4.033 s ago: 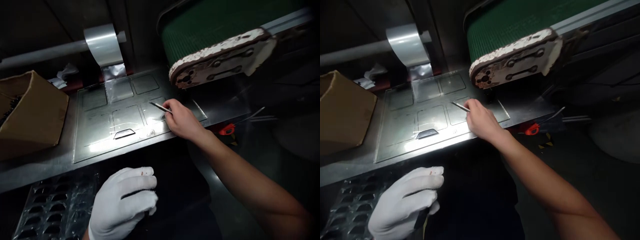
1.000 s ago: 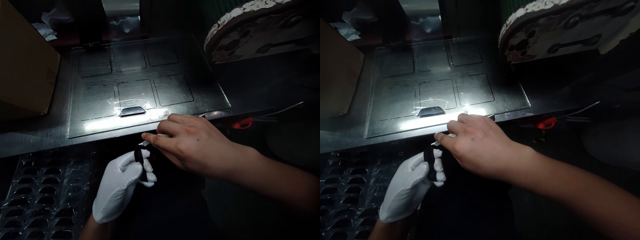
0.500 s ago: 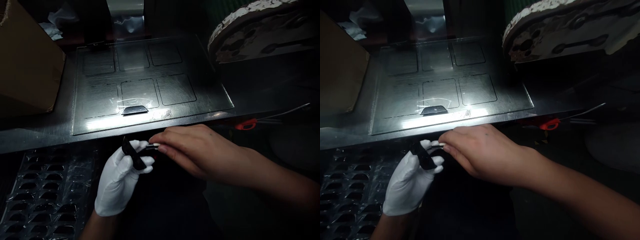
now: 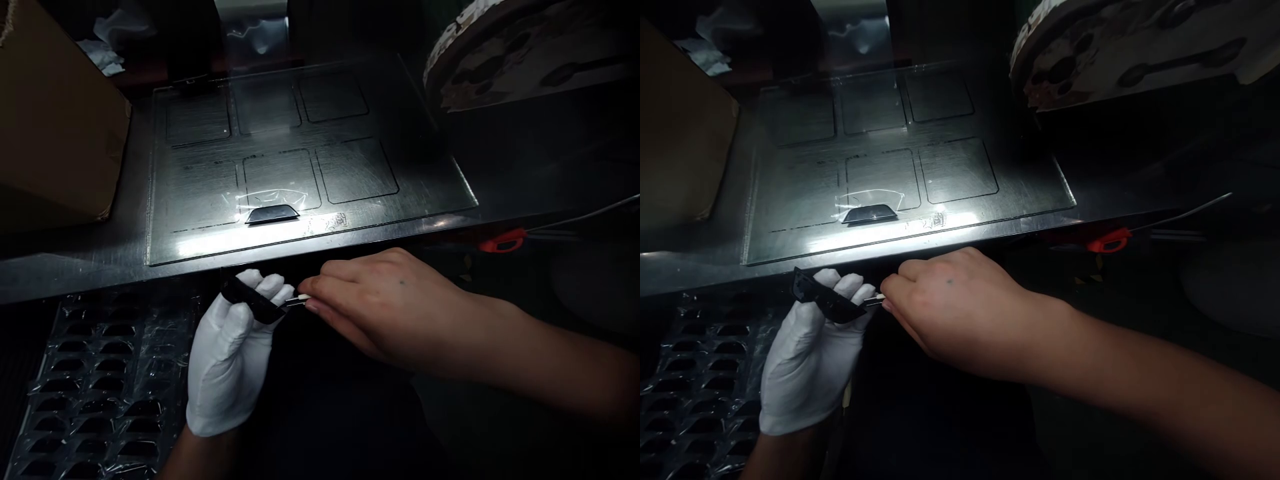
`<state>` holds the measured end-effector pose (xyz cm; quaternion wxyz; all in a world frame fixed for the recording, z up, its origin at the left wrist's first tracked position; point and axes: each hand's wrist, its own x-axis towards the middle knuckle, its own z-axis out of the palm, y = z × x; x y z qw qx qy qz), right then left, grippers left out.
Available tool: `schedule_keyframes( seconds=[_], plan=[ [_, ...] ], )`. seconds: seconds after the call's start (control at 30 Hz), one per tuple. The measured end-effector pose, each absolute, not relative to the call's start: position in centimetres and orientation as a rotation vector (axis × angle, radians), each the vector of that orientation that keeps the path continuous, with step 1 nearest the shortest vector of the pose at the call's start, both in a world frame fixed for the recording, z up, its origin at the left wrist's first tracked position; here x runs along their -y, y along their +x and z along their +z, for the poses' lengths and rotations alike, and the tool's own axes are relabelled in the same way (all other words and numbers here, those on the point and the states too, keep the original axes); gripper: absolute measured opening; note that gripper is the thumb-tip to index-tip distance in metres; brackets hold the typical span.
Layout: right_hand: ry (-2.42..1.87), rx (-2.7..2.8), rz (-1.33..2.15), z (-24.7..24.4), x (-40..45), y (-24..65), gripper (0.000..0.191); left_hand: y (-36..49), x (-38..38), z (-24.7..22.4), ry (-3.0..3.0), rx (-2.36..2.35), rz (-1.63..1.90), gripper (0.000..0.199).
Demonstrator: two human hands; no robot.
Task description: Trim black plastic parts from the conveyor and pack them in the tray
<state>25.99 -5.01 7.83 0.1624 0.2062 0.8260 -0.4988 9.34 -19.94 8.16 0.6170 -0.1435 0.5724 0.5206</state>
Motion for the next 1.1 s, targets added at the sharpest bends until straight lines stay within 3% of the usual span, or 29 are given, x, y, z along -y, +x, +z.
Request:
schedule_keyframes(
  seconds=[0.37,0.8,0.93,1.1],
  plan=[
    [0.449,-2.422,-1.265,7.9,5.3,26.5,0.016,9.7,19.8,8.3,-0.372,-1.455,1.148,0.018],
    [0.553,-2.342,-1.419,8.5,5.4,26.8,0.024,10.8,20.5,8.7,-0.05,-1.686,1.187,0.026],
    [0.933,-2.445,-1.455,6.2,3.4,28.6,0.032,10.4,20.3,8.4,-0.165,-1.544,1.263,0.023],
    [1.491,-2.516,-1.027,-0.1,1.4,31.4,0.036,10.5,19.7,8.0,-0.274,-1.461,1.235,0.023]
  ],
)
